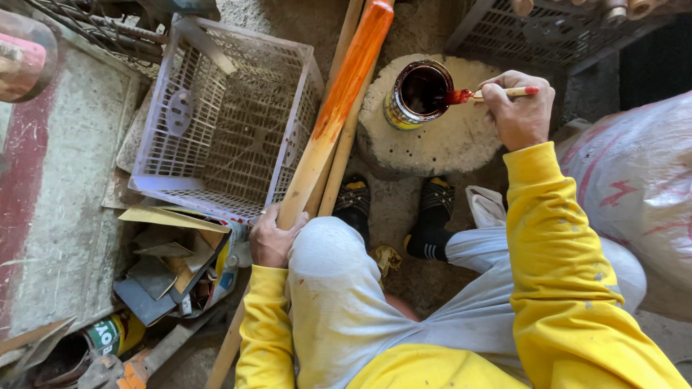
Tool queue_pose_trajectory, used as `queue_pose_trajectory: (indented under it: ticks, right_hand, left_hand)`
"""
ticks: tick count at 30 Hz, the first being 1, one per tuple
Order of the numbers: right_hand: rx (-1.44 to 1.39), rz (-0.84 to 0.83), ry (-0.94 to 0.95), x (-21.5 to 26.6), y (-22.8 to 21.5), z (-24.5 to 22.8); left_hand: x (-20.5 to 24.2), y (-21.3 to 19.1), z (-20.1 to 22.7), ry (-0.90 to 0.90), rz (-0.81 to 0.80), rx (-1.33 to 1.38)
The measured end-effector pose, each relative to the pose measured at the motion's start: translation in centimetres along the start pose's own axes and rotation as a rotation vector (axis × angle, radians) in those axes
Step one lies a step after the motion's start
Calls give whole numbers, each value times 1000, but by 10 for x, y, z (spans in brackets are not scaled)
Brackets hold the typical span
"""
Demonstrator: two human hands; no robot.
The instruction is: The person paints a wooden dowel with red paint using a brush. They dip the brush into a paint can and apply the paint along the length of the dowel, then set it aside and pick up another dowel to continue painting.
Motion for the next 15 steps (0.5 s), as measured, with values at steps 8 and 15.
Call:
queue_pose_trajectory:
  ticks: [8, 15]
  right_hand:
    - [2, 23, 8, 9, -15, -10]
    - [-53, 47, -60, 24, -19, -16]
  left_hand:
    - [3, -6, 5, -26, 30, 82]
    - [0, -3, 0, -75, -102, 30]
Point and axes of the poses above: each hand's wrist, its own x-axis away from the middle knuckle, its own y-axis out of the palm, z = x × y, the point moved 3 cm from there along -x, towards the middle knuckle, and after that the axes turned 3 degrees about -z, right-handed, at the moved point
